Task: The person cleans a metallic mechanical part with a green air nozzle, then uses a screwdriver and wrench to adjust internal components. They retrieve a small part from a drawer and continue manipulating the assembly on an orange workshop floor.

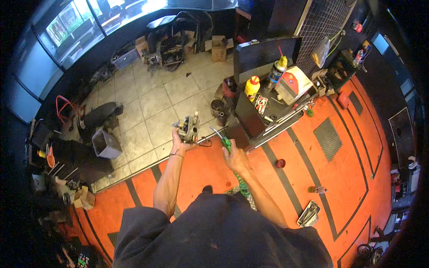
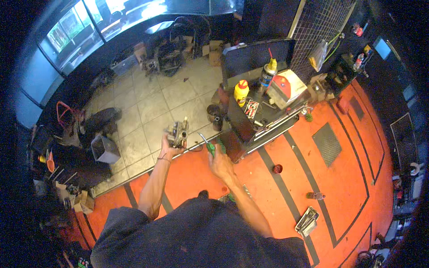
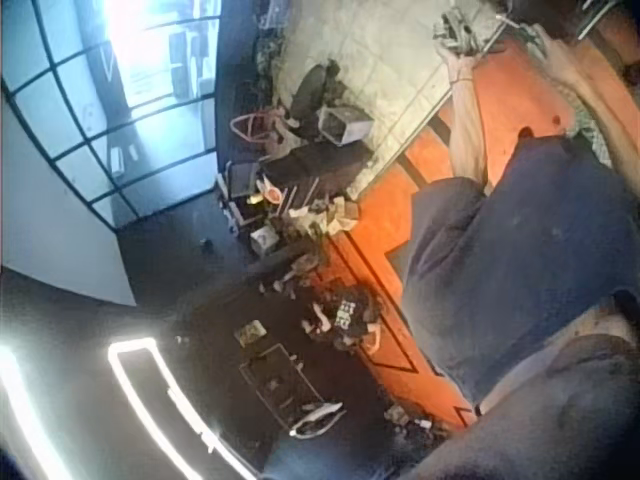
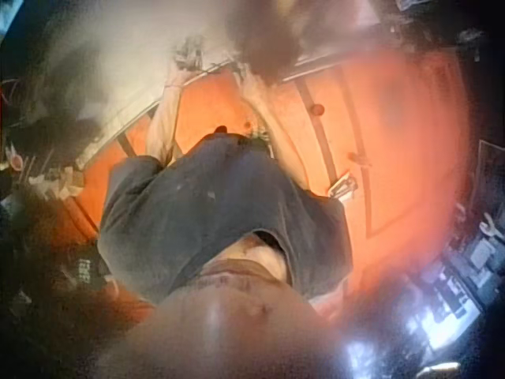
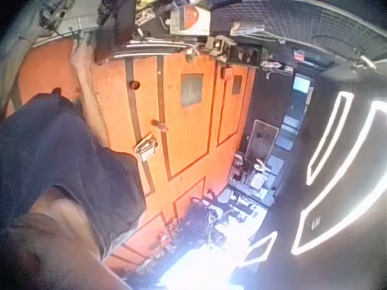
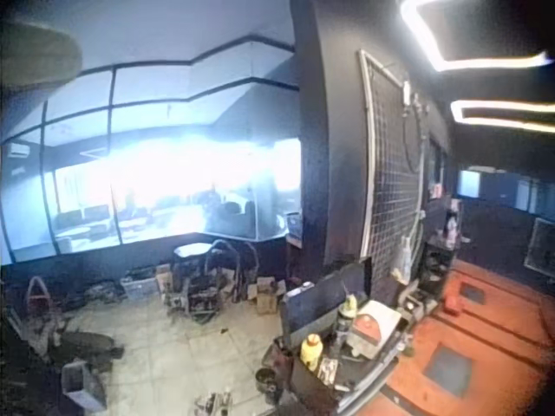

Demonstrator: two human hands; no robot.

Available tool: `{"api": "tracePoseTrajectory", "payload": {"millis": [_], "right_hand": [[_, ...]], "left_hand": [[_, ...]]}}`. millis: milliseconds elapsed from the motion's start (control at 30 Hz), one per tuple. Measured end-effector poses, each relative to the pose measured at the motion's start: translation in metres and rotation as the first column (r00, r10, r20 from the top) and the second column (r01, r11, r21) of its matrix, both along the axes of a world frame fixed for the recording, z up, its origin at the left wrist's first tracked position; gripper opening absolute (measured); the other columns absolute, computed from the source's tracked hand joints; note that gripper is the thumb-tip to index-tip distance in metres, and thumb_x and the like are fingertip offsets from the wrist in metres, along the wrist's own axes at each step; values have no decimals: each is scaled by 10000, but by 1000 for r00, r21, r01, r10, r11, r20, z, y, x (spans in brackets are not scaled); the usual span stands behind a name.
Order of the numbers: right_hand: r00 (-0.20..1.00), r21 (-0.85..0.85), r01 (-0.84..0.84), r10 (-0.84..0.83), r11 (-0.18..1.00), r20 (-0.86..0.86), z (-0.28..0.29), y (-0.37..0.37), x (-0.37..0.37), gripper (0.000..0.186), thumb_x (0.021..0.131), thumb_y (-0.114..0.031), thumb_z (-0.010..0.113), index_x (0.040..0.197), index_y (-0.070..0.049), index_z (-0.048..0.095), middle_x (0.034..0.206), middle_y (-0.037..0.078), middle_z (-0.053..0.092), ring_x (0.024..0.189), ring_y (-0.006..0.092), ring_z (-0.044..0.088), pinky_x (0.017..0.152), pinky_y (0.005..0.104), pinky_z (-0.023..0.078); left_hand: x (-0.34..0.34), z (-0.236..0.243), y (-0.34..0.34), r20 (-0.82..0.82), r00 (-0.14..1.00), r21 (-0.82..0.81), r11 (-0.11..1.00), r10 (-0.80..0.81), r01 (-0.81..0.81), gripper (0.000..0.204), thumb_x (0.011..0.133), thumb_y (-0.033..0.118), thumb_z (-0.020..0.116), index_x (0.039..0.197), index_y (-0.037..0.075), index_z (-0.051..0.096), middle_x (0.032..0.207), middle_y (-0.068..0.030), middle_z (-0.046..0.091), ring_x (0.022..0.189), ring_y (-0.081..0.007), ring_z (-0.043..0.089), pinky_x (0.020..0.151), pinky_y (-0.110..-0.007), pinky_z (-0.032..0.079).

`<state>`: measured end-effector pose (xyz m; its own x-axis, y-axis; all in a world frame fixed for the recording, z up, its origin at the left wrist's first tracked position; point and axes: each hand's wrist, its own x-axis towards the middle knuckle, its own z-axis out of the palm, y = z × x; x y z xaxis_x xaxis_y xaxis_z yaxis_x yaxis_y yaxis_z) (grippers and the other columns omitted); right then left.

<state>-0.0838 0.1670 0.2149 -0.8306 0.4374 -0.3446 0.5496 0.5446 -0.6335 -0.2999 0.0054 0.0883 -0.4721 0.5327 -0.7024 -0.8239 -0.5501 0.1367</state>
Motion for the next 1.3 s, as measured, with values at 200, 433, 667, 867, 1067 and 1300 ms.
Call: {"api": "tracePoseTrajectory", "payload": {"millis": [200,433,667,867,1067,1300], "right_hand": [[988,21,-30,33,999,-151,-27,-18,0,401,953,-348,517,1220,-62,431,890,310,646,851,516,616,742,581,464],[927,-43,-169,144,985,-345,-47,-39,-2,447,948,-347,537,1271,-58,429,945,303,651,923,496,619,799,557,471],[939,-93,-193,156,977,-308,-35,-39,4,577,952,-396,531,1360,-11,398,993,283,650,936,446,634,841,489,481],[987,-70,-102,92,992,-131,12,-59,-5,515,955,-388,528,1338,-58,429,956,241,665,881,417,648,755,511,481],[964,-254,-246,207,935,-170,3,-63,-6,443,962,-365,526,1271,-55,462,1026,234,658,894,408,644,744,493,482],[972,-123,-103,74,987,-221,-17,-86,-11,470,966,-386,508,1336,-101,453,1050,220,664,1011,375,623,846,472,468]], "left_hand": [[4,-6,-2,-16,995,-140,985,-103,100,499,830,529,458,1066,134,651,966,-104,680,778,-258,630,618,-403,507],[-30,-93,-46,-471,780,-781,606,-413,-150,578,772,378,687,1234,73,524,1054,-146,647,878,-306,667,638,-449,547],[2,5,-50,-180,-30,-786,162,-983,-596,1027,518,289,878,1386,45,386,1183,-242,494,1170,-399,447,962,-451,438],[1,26,-79,138,-362,-658,188,-922,-729,919,559,259,848,1372,163,429,1283,-222,436,1188,-401,431,966,-520,389],[2,53,-86,476,-512,-572,191,-715,-798,880,637,202,783,1422,218,386,1387,-204,380,1300,-382,353,1094,-568,253],[2,51,-93,458,-641,-588,331,-616,-738,726,705,76,685,1385,201,464,1385,-228,389,1324,-415,338,1175,-480,210]]}}
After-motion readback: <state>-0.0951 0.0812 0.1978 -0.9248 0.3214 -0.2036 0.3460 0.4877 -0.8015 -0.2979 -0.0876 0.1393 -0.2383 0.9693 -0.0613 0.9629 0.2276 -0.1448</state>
